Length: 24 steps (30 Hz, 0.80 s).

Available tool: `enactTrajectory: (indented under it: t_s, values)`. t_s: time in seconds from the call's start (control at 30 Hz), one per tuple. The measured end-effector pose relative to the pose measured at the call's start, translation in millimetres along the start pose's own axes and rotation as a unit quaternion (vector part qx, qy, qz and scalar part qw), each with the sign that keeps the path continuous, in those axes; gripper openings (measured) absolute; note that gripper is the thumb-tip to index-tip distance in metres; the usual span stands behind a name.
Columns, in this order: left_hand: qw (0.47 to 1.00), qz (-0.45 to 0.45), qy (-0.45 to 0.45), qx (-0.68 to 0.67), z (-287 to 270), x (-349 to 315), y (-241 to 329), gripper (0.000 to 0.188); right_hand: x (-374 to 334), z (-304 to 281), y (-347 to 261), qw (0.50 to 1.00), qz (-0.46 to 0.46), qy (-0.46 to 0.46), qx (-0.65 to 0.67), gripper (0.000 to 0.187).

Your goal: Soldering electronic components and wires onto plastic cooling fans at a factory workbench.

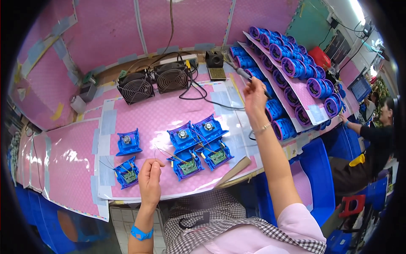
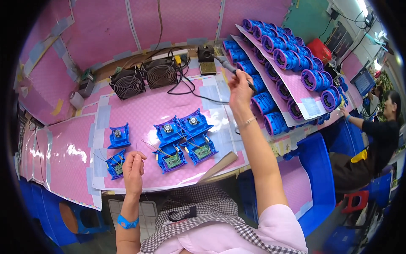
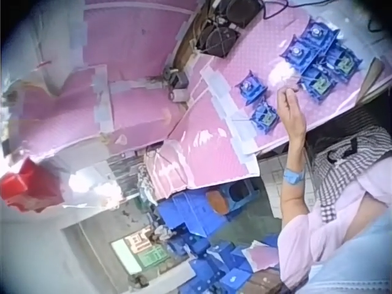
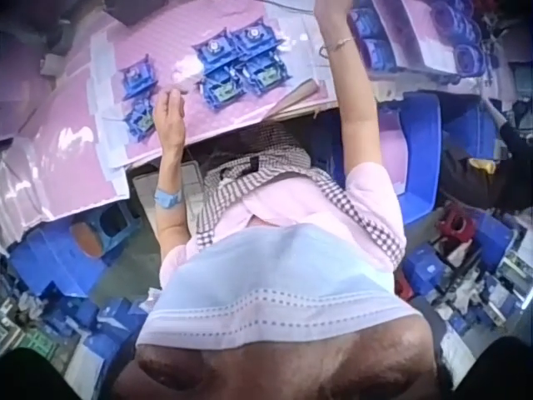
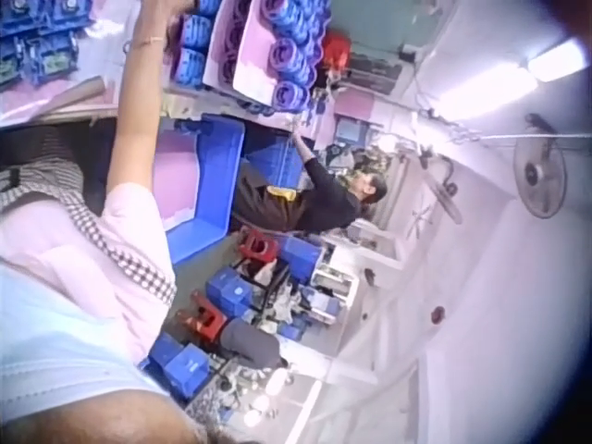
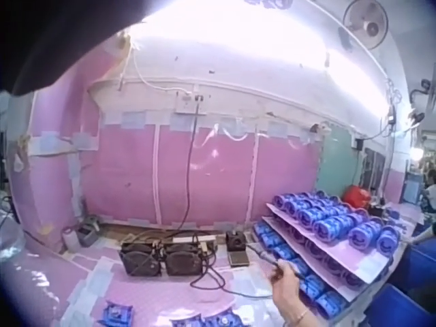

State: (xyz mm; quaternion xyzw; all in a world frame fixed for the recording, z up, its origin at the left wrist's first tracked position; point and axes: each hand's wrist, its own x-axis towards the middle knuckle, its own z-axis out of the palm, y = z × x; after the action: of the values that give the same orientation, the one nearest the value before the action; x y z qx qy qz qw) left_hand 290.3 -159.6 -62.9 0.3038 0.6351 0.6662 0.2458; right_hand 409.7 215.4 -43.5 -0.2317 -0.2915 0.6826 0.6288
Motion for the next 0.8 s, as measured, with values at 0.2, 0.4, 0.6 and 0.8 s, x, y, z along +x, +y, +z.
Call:
enactTrajectory:
  t_s: [0.2,0.4,0.6,0.8]
  values:
    - [0.999,-0.017,0.003,0.039,6.4,4.8,-1.8,0.020,-55.1,-44.9,-89.2,0.982,0.007,-0.147,-0.120,0.025]
    - [0.989,0.059,0.074,0.117,12.8,-7.6,-32.6,0.019,-42.1,-42.5,-80.9,0.949,-0.030,-0.125,-0.289,0.042]
    - [0.951,0.160,0.174,0.199,10.2,-33.6,-66.9,0.021,23.6,-19.6,0.5,0.942,-0.089,-0.082,-0.312,0.019]
    - [0.956,0.127,0.195,0.176,8.2,-34.3,-72.1,0.022,51.2,-8.2,30.4,0.881,-0.148,-0.076,-0.443,0.022]
